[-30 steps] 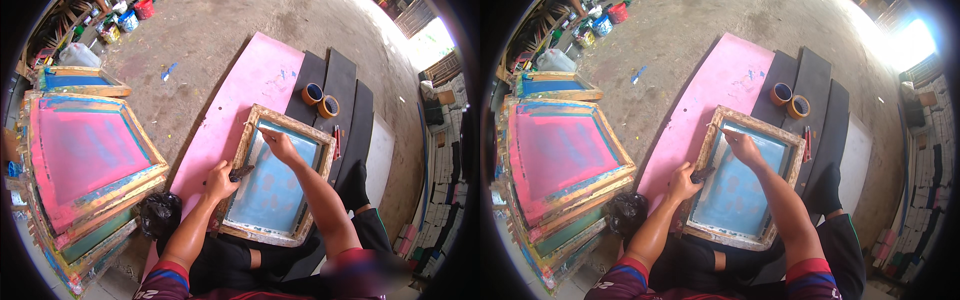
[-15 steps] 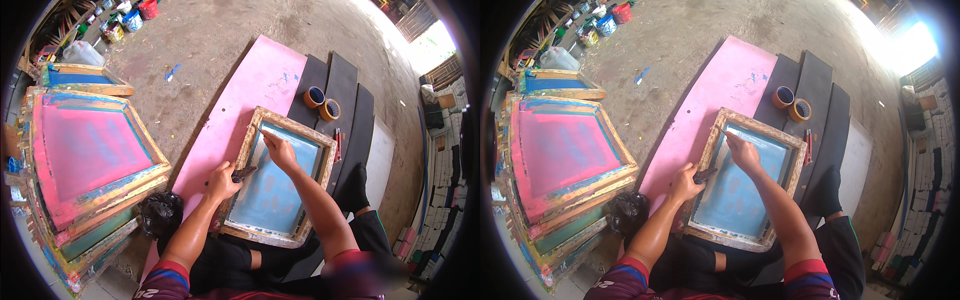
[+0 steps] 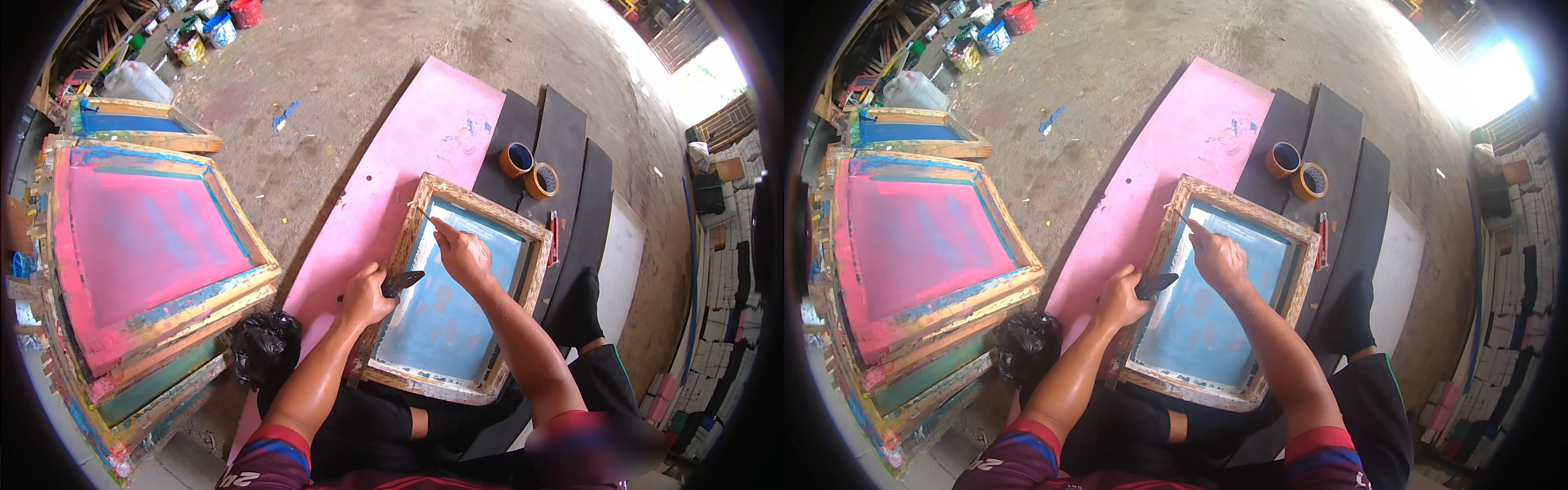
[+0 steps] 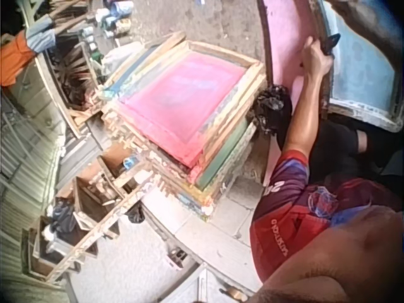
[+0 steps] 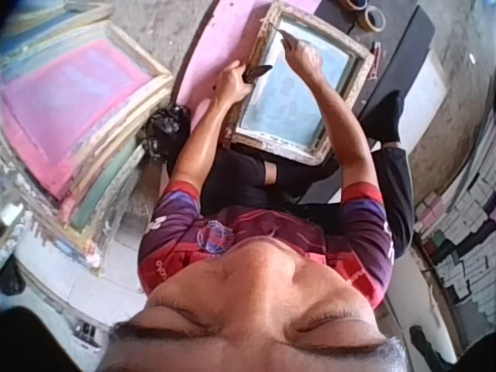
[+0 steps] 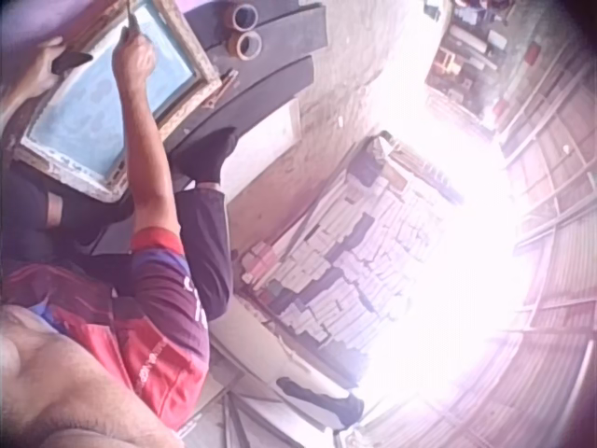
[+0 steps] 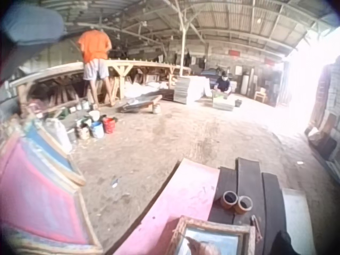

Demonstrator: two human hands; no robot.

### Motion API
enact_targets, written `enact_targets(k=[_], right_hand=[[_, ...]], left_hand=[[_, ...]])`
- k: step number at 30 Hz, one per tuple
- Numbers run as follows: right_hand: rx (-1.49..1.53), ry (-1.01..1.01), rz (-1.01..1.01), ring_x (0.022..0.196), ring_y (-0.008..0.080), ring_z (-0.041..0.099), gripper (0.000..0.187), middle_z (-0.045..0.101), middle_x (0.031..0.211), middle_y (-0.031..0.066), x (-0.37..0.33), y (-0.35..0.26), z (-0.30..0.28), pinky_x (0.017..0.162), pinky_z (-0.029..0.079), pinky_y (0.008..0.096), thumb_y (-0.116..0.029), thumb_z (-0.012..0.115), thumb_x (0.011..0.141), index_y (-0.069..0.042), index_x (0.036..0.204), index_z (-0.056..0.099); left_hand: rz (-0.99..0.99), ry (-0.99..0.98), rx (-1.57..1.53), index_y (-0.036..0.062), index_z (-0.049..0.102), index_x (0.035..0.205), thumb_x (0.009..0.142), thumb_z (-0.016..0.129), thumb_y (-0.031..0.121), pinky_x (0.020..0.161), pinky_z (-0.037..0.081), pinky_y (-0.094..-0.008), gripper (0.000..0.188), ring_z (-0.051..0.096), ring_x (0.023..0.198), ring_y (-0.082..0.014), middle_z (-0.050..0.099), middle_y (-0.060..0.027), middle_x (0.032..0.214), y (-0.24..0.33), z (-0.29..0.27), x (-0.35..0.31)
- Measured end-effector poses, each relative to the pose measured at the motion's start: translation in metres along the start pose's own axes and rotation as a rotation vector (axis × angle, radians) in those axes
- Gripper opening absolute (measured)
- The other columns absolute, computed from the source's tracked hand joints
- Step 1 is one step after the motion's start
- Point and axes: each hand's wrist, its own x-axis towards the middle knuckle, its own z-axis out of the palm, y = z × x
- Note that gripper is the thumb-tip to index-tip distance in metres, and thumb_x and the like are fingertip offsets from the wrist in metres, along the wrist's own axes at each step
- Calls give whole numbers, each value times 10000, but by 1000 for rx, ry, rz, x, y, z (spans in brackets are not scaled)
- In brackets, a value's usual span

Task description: The person scrapes the surface of a wooden frame with a small metal tool, removing residue or old paint. The person holds the frame steady with the left hand and works methodically along the edges.

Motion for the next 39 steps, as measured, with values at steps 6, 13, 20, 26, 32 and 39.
enact_targets(k=[6,13,20,26,32,39], right_hand=[[-16,-1,34,843,358,794,341,800,842,145,2,0,1,799,611,513,-316,670,1097,-253,1421,757],[-129,-6,58,796,400,780,335,781,832,197,4,-23,-4,731,602,533,-271,673,1085,-244,1405,769],[-107,11,57,795,411,778,331,778,831,209,4,-21,-7,729,603,537,-268,679,1080,-242,1395,776],[-97,3,48,803,415,781,337,779,837,214,4,-19,-6,738,606,539,-277,675,1085,-240,1406,770],[-171,-30,44,785,402,789,329,773,803,205,9,-27,-12,686,606,536,-286,646,1101,-237,1403,767],[-441,-146,50,765,378,808,480,801,863,176,12,-47,-6,665,648,513,-173,594,1056,-214,1531,654]], left_hand=[[-27,-38,35,1,710,958,695,869,120,778,588,-543,330,704,886,-454,656,-186,927,0,1,1],[-22,-21,38,-33,739,984,692,922,144,820,598,-533,388,720,935,-455,700,-211,998,-5,2,-2],[-57,-53,38,-59,767,1032,699,959,159,882,605,-522,442,733,1004,-462,730,-244,1072,-1,-1,-1],[-70,-74,37,-57,767,1028,706,957,167,877,608,-519,437,733,1003,-458,730,-240,1074,1,-1,0],[-15,-8,27,-57,761,1083,703,951,170,871,611,-517,482,742,983,-448,731,-236,1045,-7,5,-2],[-57,-65,78,-27,767,1132,715,925,166,822,623,-495,486,757,906,-424,735,-208,987,-9,4,-4]])
